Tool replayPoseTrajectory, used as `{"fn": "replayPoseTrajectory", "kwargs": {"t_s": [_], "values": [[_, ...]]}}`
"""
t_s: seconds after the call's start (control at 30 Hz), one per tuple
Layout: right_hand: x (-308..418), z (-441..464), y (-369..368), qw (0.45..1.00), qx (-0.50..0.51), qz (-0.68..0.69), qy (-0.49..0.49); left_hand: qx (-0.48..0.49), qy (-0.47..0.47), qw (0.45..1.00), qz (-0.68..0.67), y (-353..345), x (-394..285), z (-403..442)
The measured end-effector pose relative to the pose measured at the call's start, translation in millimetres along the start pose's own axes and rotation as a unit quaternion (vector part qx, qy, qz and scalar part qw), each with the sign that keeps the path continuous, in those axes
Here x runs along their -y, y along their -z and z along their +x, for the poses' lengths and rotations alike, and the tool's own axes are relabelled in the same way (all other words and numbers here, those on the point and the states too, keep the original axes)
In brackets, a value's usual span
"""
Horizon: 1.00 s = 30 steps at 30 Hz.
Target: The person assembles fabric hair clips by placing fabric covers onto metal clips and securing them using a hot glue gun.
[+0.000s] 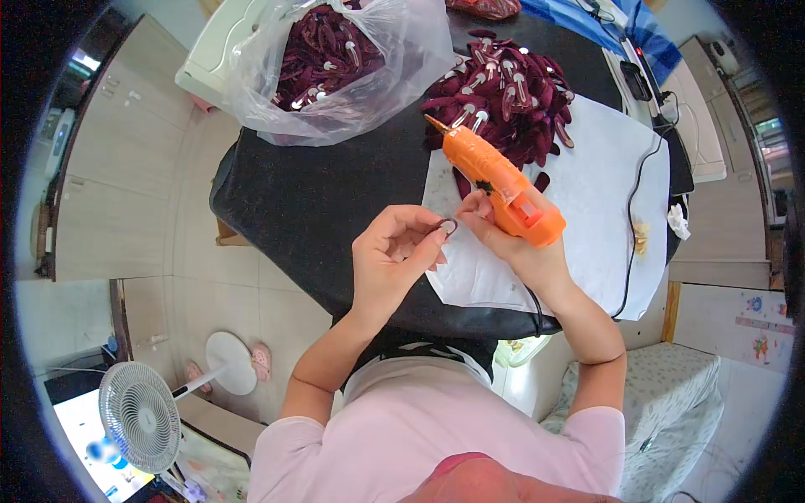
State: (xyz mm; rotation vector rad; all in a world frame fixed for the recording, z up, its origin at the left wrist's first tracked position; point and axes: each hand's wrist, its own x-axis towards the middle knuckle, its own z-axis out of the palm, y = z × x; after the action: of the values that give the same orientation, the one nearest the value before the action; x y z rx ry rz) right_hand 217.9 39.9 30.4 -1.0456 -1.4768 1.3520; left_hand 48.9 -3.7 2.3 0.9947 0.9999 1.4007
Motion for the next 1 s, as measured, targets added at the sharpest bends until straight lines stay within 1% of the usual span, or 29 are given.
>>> {"fn": "replayPoseTrajectory", "kwargs": {"t_s": [0.27,0.37,0.57,0.67,0.8,0.87,0.97,1.0], "values": [[3.3,-0.4,-3.2,1.000,0.002,0.003,0.013,0.012,-0.002,1.000,-0.010,0.9,1.6,0.8],[4.3,-1.1,-2.1,0.999,0.006,-0.042,-0.005,0.018,-0.009,1.000,-0.008,1.5,3.3,1.4],[-4.6,-1.6,-2.1,1.000,-0.009,-0.023,0.017,0.008,-0.007,1.000,0.004,-0.4,0.4,1.3],[-4.3,-1.5,-1.9,0.995,-0.014,-0.089,0.040,0.019,-0.004,1.000,0.015,2.1,0.0,0.2],[-3.5,-2.1,-2.6,0.997,-0.018,-0.070,0.020,0.023,0.001,1.000,0.005,3.6,-0.5,0.3],[-1.1,-2.2,-1.8,0.998,-0.014,-0.058,0.008,0.005,-0.004,1.000,0.010,1.7,0.0,0.4],[-1.4,-1.2,-1.3,1.000,-0.007,0.001,-0.001,-0.009,-0.006,1.000,0.014,1.4,0.0,0.4],[-0.9,-1.2,-1.8,1.000,-0.008,-0.005,-0.001,-0.011,-0.006,1.000,0.015,1.7,-0.2,0.1]]}}
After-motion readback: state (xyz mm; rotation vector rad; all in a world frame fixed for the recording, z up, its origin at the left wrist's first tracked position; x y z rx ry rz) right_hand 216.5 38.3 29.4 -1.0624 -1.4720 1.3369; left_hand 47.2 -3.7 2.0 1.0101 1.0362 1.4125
